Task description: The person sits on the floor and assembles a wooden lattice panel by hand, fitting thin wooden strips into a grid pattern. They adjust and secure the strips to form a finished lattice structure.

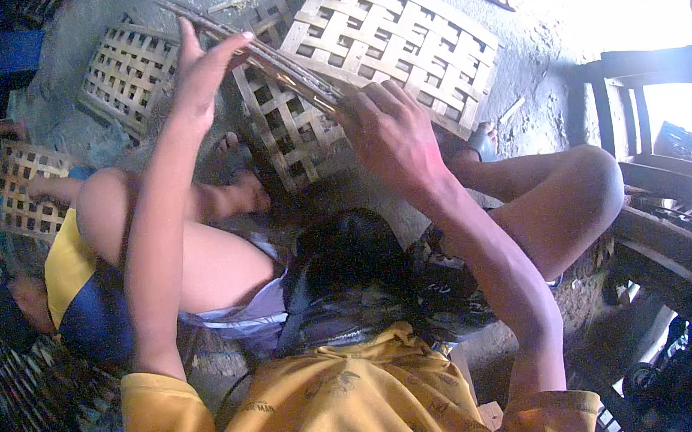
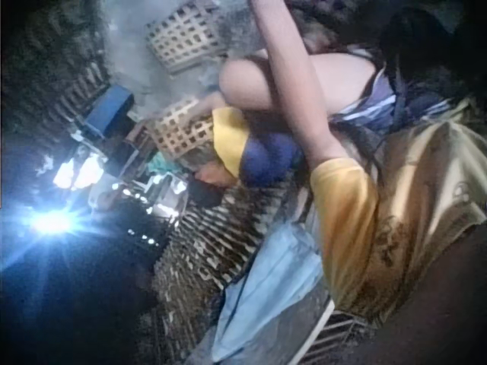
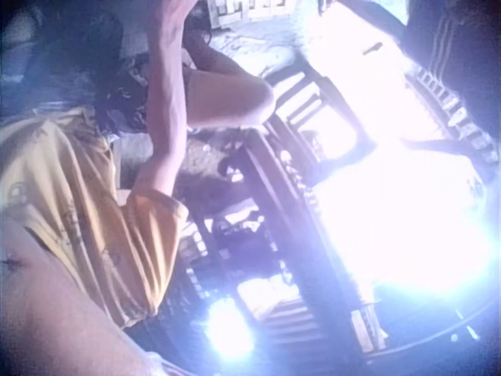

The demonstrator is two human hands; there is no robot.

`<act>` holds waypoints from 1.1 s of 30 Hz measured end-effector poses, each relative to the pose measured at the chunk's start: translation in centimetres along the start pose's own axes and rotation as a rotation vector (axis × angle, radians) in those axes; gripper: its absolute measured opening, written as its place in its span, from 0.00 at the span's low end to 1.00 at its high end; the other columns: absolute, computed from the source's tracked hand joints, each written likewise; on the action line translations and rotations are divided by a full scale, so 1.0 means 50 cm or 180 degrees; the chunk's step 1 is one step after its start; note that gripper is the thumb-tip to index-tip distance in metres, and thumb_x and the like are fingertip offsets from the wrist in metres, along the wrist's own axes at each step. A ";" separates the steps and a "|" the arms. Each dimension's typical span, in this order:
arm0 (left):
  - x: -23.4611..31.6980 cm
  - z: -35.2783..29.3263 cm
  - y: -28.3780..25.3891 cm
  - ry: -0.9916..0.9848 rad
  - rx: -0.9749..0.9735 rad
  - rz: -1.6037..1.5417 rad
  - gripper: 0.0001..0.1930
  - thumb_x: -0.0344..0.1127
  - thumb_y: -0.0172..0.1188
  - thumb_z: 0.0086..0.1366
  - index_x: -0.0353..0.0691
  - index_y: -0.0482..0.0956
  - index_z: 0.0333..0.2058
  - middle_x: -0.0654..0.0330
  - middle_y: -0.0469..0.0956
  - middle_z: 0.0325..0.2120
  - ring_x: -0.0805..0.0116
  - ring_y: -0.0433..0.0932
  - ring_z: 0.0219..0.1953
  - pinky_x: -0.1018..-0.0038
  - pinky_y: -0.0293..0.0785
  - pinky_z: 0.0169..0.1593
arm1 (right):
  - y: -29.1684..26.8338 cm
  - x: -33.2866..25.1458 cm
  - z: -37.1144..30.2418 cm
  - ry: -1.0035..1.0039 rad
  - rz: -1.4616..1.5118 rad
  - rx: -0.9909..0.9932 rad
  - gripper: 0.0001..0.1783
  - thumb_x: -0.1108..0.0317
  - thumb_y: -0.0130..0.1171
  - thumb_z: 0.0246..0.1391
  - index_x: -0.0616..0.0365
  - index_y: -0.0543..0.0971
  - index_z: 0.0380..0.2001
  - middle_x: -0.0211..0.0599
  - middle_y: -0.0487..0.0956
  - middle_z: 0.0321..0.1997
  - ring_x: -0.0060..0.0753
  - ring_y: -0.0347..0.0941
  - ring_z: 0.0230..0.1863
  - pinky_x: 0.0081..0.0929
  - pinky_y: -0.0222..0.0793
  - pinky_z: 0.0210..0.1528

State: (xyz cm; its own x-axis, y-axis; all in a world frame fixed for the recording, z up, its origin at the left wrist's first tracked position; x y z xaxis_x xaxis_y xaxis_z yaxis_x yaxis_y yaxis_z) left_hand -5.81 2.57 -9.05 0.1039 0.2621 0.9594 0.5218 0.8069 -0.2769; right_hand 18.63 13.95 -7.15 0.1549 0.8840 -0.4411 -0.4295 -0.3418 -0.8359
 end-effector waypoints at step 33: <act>-0.142 -0.150 0.101 -0.0924 -0.1461 -0.0661 0.54 0.59 0.69 0.63 0.39 0.44 0.74 0.52 0.80 0.51 0.62 0.86 0.46 0.70 0.80 0.44 | -0.014 0.024 0.045 0.0688 0.0454 -0.1259 0.10 0.70 0.49 0.69 0.56 0.75 0.50 0.48 0.82 0.29 0.47 0.81 0.29 0.42 0.73 0.35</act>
State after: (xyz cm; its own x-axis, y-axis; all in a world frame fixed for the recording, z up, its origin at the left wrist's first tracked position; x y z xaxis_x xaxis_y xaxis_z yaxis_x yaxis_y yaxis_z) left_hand 2.45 0.80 -16.89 -0.2424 0.3096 0.9194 0.8268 0.5618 0.0288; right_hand 17.13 15.96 -6.35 0.3188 0.7470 -0.5834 -0.0945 -0.5874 -0.8037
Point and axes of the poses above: each hand's wrist, its own z-axis towards the middle knuckle, its own y-axis out of the palm, x = y × z, the point moved 4 cm from there along z, towards the middle knuckle
